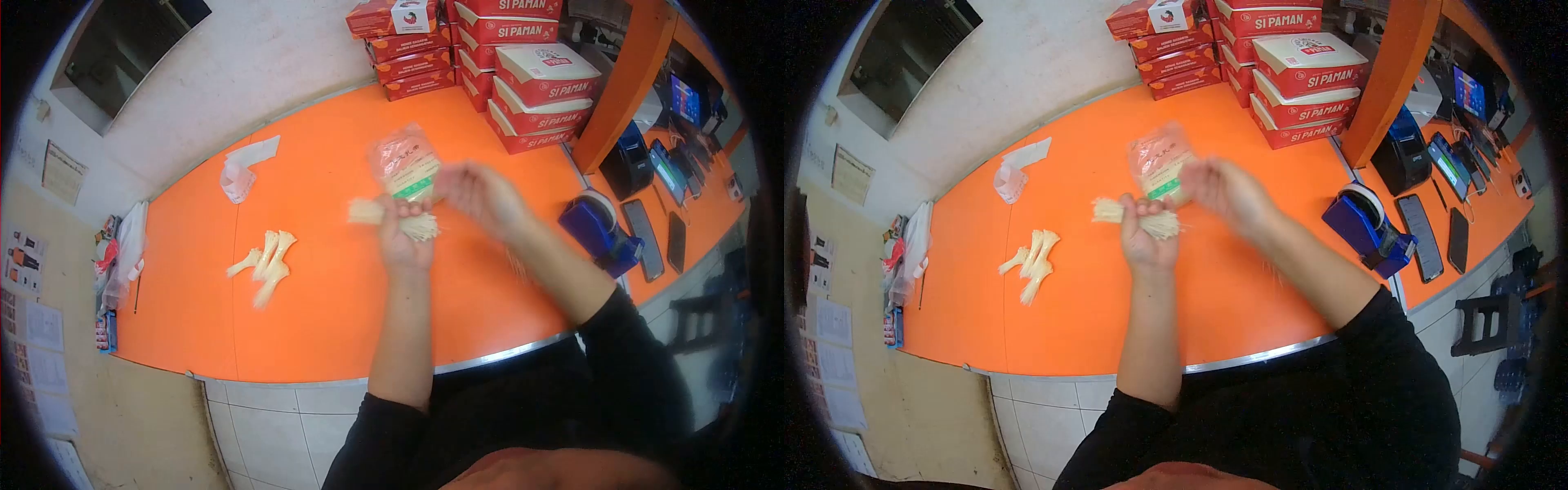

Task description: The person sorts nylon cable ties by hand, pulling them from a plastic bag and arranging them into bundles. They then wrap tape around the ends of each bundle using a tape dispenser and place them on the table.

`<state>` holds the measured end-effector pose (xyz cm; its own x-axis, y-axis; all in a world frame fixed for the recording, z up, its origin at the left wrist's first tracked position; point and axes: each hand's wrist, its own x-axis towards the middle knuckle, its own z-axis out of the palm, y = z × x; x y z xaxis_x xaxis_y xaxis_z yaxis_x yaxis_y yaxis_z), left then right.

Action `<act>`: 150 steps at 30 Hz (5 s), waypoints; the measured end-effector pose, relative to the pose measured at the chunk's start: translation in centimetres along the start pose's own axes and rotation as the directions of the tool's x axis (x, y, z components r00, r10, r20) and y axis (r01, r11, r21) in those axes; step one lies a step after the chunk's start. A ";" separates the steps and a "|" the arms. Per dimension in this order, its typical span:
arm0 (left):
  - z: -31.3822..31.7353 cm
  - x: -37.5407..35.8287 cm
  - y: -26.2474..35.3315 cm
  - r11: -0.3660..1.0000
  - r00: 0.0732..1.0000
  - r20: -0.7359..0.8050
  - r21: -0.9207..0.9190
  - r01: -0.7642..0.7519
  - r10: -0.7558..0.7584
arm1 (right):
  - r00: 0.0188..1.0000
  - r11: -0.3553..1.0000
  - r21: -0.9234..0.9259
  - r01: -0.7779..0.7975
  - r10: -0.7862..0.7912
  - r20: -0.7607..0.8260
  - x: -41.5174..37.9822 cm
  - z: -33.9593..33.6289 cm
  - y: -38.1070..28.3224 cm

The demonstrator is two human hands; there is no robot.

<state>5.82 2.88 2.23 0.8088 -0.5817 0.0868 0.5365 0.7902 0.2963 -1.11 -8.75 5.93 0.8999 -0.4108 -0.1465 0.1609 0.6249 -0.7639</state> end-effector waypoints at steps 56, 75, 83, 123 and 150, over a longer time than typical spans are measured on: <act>1.5 -2.8 -5.8 0.811 0.868 -0.007 0.355 0.466 -0.496 | 0.974 0.711 -0.666 0.225 -0.170 0.148 -5.4 -6.2 -2.0; 1.8 -3.8 -6.8 0.634 0.875 0.008 0.693 0.344 -0.484 | 0.942 0.841 -0.438 0.317 -0.334 0.041 -4.6 -7.2 -1.4; 1.4 -3.4 -6.6 0.638 0.898 -0.030 0.693 0.335 -0.438 | 0.983 0.937 -0.313 0.157 -0.180 -0.044 -5.1 -6.8 -3.5; 2.0 -4.0 -6.9 0.662 0.888 0.013 0.672 0.333 -0.460 | 0.994 0.895 -0.433 0.107 -0.092 0.055 -5.5 -6.7 -3.9; 2.0 -3.8 -6.7 0.600 0.883 -0.005 0.733 0.322 -0.469 | 0.902 0.895 -0.238 0.378 -0.414 -0.124 -4.4 -9.0 -4.5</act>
<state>-1.35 -0.63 1.84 0.4641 -0.8832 -0.0669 0.4057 0.1449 0.9025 -9.44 -15.76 4.36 0.6942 -0.7119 0.1063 0.3882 0.2460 -0.8881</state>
